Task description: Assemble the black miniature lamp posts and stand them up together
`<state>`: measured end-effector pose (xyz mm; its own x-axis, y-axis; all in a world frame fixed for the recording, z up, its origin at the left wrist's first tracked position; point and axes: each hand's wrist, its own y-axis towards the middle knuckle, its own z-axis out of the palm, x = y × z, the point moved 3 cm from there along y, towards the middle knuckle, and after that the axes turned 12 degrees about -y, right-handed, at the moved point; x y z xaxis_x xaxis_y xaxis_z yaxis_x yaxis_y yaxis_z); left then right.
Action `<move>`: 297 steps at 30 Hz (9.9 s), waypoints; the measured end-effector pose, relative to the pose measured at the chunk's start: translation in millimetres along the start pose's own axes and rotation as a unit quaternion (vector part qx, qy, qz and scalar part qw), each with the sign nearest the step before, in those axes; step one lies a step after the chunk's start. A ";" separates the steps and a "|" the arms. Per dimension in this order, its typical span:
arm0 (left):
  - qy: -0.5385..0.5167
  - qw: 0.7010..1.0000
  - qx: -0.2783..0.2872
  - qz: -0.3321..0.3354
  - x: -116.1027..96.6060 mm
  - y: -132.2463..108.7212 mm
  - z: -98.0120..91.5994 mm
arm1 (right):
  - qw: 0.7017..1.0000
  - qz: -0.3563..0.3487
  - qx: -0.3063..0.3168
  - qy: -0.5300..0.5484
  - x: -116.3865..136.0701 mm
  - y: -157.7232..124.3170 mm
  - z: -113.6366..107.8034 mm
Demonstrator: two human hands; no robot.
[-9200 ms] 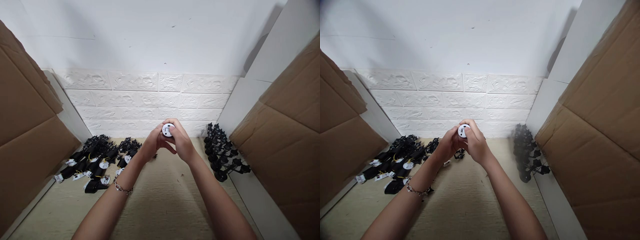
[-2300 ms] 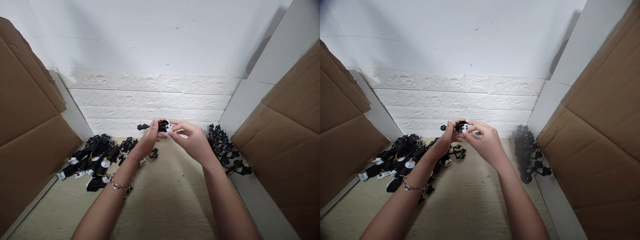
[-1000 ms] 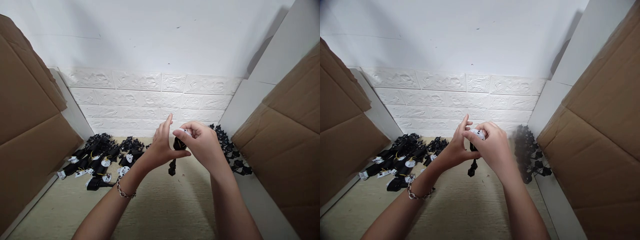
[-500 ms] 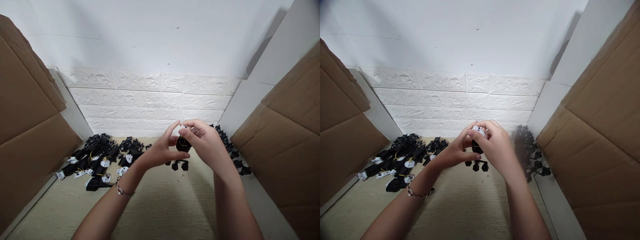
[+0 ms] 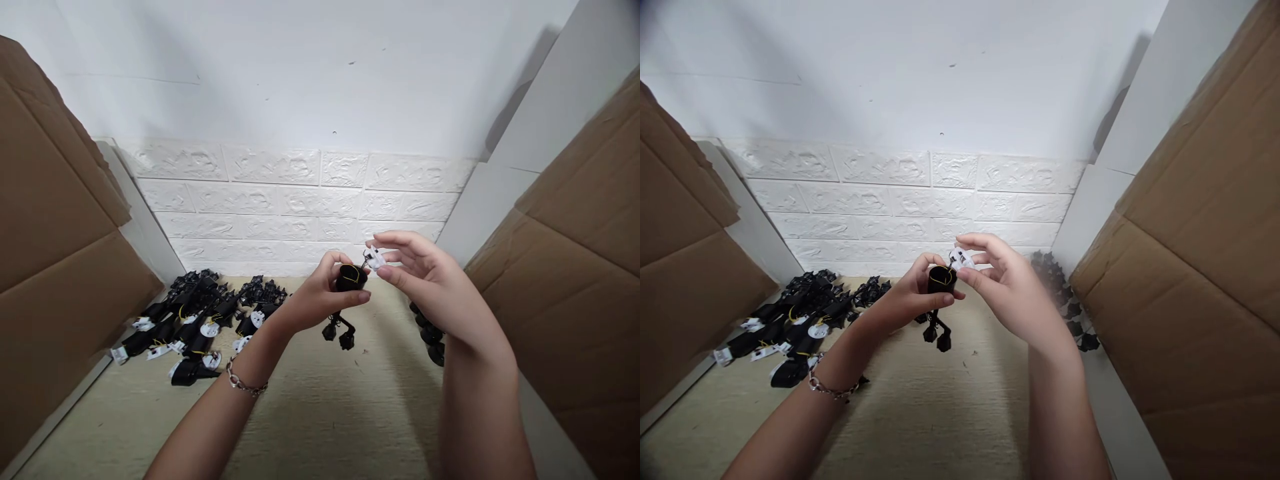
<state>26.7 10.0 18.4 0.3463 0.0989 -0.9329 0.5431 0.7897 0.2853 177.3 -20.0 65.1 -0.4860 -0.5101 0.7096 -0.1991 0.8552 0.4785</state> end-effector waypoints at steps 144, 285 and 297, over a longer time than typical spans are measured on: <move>0.138 0.969 -0.166 0.124 -13.5 0.2 -13.8 | 0.903 0.106 -0.032 0.415 -23.2 25.4 77.4; 0.028 0.985 -0.166 -0.020 -2.2 3.4 -8.1 | 0.968 0.035 -0.077 0.237 -32.7 27.5 94.6; 0.068 0.981 -0.171 0.060 0.0 -1.0 -3.0 | 0.972 0.034 -0.092 0.213 -28.5 23.0 89.7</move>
<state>23.8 11.1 17.4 0.2742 0.2656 -0.9243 0.2078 0.9220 0.3266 110.2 22.4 9.5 -0.0892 -0.4774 0.8741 -0.0044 0.8778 0.4790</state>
